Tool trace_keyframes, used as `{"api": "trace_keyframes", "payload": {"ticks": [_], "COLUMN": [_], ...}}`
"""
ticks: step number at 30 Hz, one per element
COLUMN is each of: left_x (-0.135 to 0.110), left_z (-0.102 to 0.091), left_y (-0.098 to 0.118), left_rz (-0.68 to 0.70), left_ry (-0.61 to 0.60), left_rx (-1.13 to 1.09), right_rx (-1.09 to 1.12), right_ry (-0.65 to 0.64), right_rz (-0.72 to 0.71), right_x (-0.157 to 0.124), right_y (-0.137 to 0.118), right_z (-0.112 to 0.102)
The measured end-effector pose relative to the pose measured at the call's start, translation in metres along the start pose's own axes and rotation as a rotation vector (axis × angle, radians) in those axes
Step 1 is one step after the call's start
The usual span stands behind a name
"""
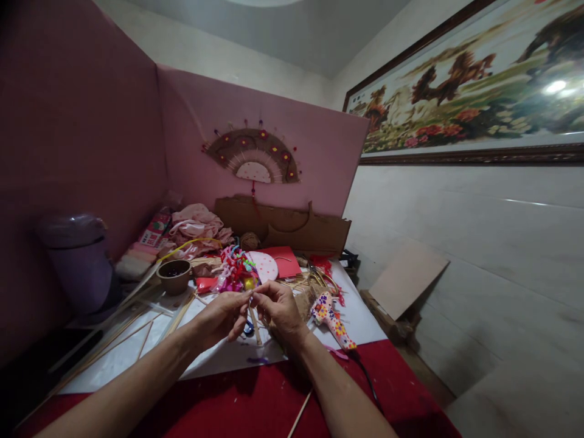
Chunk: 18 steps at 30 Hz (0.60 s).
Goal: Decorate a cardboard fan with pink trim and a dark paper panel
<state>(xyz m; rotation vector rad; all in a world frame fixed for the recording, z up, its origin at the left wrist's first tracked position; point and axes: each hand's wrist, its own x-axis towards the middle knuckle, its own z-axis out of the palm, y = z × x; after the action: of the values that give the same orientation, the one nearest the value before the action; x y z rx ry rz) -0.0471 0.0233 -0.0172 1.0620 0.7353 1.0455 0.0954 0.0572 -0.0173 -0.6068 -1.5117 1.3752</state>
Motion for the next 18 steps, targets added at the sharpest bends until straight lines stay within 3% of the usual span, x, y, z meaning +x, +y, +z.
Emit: {"api": "trace_keyframes", "payload": {"ticks": [8,18], "left_x": [0.001,0.004], "left_z": [0.000,-0.001], "left_y": [0.002,0.000], "left_rz": [-0.017,-0.078], "left_ry": [0.015,0.005], "left_rx": [-0.024,-0.152], "right_rx": [-0.167,-0.005], "right_ry": [-0.026,0.019], "right_rz": [-0.070,-0.036], "right_x": [0.000,-0.004], "right_y": [0.013,0.004], "right_z": [-0.004,0.003]}}
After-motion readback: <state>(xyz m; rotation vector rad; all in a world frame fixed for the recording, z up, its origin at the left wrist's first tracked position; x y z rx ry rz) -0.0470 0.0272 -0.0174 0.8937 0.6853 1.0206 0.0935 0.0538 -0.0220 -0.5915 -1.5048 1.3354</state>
